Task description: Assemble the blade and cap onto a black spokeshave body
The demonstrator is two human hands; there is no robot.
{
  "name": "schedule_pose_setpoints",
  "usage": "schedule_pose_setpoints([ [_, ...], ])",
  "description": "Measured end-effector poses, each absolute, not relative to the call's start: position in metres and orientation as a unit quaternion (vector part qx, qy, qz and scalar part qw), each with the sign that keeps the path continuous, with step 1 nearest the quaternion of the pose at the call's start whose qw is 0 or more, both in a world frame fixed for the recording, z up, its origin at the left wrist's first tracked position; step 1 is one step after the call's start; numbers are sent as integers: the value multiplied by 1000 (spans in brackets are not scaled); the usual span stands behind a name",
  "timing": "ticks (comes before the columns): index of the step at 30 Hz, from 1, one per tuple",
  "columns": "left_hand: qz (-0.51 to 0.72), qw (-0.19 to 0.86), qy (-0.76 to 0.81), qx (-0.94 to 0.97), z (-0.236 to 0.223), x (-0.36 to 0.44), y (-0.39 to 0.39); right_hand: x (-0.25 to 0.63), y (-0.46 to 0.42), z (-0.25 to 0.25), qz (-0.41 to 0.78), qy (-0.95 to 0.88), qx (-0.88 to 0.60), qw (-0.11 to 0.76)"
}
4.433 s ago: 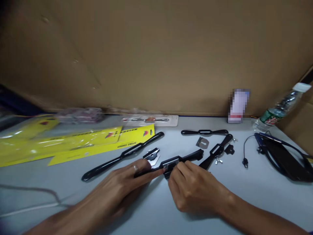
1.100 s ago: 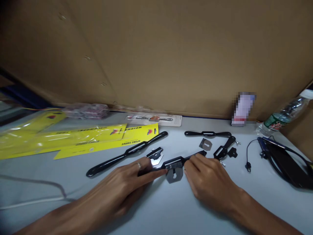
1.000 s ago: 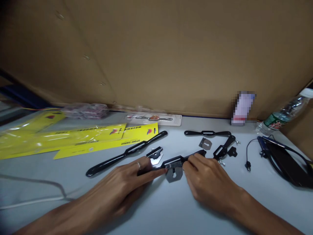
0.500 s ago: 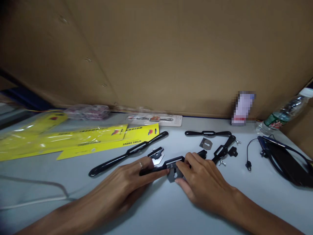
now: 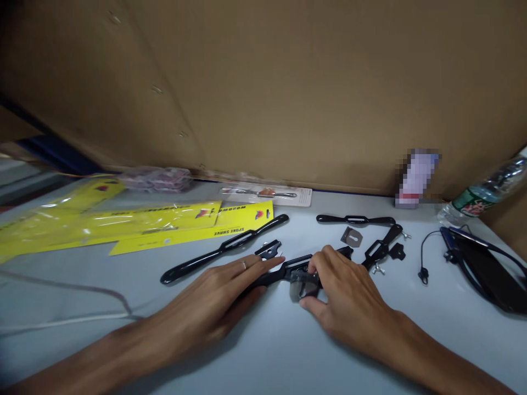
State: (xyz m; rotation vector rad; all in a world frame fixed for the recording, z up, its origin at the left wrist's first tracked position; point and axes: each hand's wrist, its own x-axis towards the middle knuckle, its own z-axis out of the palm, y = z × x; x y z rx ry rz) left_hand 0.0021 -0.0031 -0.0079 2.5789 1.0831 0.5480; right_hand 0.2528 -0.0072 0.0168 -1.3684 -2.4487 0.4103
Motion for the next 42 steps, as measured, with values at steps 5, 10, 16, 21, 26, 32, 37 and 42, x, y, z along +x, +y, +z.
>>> schedule_pose_setpoints([
  [5,182,141,378,897,-7,2,-3,249,-4,19,268,-797,-508,188],
  [10,184,139,375,898,-9,1,-3,252,0,19,311,-780,-498,217],
  [16,187,156,374,895,-10,1,-3,258,-2,9,83,-869,-334,355],
  [21,204,144,366,896,-12,0,-4,258,-3,4,-110,-932,-230,257],
  [26,203,140,348,905,-8,0,-3,258,-3,7,-135,-942,-211,225],
  [32,171,133,343,914,-3,1,-2,257,-7,6,-109,-945,-237,199],
  [37,180,125,341,914,-4,1,-2,260,-7,11,-42,-925,-294,238],
  [42,178,124,342,914,-3,0,-2,262,-4,13,7,-917,-330,224],
])
